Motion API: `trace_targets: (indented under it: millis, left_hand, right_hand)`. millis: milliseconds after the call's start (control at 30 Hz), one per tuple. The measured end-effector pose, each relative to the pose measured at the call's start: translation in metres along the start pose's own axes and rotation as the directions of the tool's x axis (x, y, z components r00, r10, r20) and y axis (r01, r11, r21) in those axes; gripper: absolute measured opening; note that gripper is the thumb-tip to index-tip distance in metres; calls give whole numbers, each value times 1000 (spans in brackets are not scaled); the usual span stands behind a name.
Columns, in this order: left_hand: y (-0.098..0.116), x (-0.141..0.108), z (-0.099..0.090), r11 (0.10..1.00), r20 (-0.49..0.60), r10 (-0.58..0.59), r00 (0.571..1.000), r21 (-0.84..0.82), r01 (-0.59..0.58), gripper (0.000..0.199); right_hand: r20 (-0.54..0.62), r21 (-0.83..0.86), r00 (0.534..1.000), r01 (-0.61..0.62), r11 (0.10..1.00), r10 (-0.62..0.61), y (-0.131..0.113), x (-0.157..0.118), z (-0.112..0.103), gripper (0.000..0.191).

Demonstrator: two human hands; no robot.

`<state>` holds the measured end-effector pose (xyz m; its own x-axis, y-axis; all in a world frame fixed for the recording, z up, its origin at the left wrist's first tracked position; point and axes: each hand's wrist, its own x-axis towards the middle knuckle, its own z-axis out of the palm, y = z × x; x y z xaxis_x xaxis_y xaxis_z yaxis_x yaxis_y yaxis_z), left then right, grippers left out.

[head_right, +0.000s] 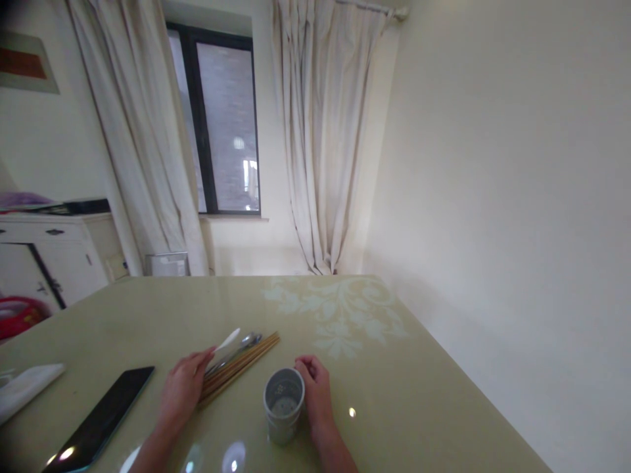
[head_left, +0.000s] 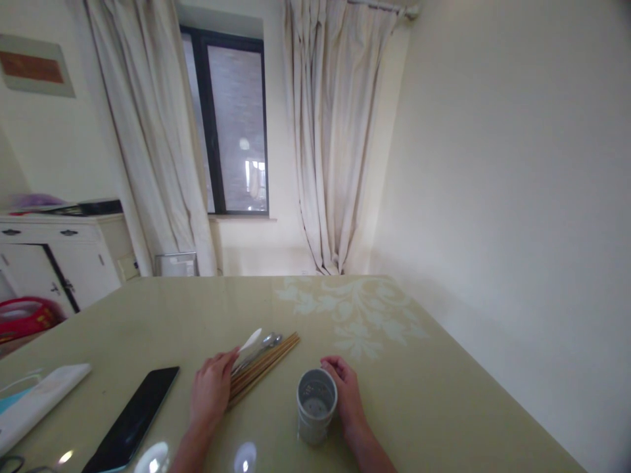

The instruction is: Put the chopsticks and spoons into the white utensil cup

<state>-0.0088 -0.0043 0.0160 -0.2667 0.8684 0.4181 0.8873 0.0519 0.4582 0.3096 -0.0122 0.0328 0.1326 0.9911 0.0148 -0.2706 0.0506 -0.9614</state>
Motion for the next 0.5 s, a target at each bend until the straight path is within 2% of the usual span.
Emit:
trace_targets:
  millis: [133,500]
  left_hand:
    - [-13,1,1,998,63,-53,997,34,51,45]
    - [-12,-1,2,993,146,-58,988,113,42,46]
  right_hand:
    - [-34,-6,999,1,1000,-1,0,1,0,41]
    - [-34,2,999,4,1000,-4,0,1,-2,42]
